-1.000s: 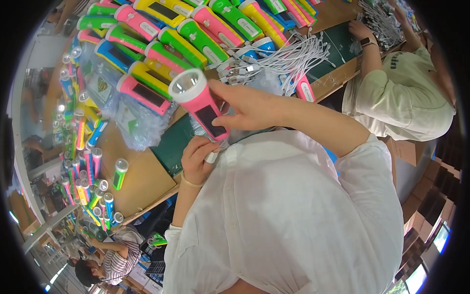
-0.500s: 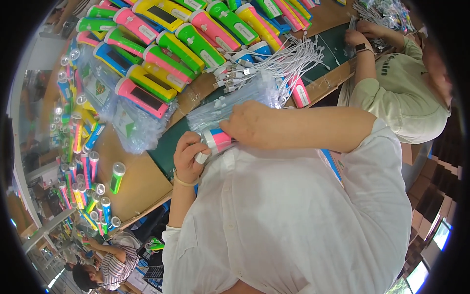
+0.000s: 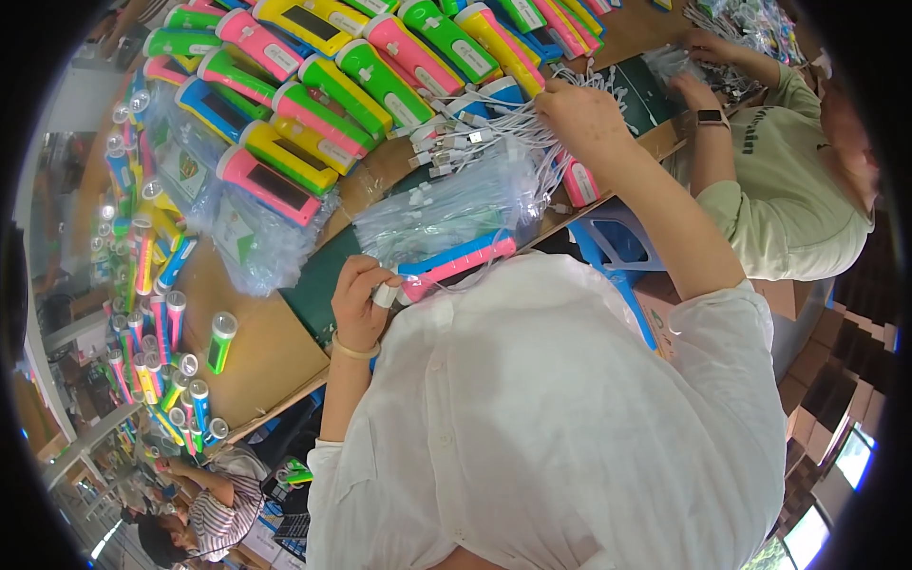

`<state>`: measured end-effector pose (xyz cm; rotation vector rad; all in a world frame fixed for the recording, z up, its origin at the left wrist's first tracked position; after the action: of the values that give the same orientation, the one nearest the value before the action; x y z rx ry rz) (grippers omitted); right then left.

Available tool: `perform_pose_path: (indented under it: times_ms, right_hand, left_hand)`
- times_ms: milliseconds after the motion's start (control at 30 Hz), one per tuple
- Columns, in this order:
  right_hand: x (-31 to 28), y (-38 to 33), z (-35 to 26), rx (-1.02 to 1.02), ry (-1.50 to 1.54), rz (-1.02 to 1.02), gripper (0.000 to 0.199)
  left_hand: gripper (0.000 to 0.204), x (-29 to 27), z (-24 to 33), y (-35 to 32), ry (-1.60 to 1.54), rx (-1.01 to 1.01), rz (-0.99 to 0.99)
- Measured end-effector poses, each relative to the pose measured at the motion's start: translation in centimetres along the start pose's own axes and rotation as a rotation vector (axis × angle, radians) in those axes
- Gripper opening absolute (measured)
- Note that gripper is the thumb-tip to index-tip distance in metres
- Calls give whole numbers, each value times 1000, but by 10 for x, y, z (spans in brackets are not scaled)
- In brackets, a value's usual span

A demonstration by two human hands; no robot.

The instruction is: Packaging flashlights and charging cables into individual plastic bags at an assembly line station.

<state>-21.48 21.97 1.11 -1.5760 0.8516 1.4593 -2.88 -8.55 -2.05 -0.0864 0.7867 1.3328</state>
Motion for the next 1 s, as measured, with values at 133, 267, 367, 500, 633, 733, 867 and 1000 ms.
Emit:
perform_pose_path:
  times_ms: [133, 267, 367, 500, 633, 733, 867, 1000]
  right_hand:
    - [-4, -7, 23, -34, 283, 36, 11]
    - [-86, -24, 37, -84, 621, 332, 18]
    - [-140, -57, 53, -160, 1025, 380, 22]
    - [-143, -56, 4, -421, 1407, 371, 25]
    - [-100, -44, -68, -557, 1658, 85, 9]
    - [-58, -48, -94, -408, 1638, -284, 12]
    - [-46, -44, -98, -377, 1188, -401, 9]
    - [-46, -46, -112, -410, 928, -455, 8]
  left_hand:
    - [18, -1, 0, 2, -1, 15, -17]
    - [21, -3, -6, -7, 24, -66, 11]
    - [21, -4, -2, -4, 7, -58, 5]
    - [20, -3, -5, -5, 0, -78, 10]
    - [20, -1, -9, -11, -10, -124, 19]
    - [17, -2, -7, -10, -44, -110, 35]
    - [20, -5, -7, -13, -36, -123, 41]
    - [23, -12, -9, -22, -133, -300, 214]
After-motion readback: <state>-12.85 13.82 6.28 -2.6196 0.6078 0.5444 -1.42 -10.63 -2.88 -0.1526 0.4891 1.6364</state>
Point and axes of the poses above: each hand's wrist, its own y-axis towards the middle knuckle, its own x-axis out of the palm, z = x × y, the point moved 6 cm from there along y, towards the middle knuckle, and after that the axes turned 9 degrees about -z, right-handed, at the moved point
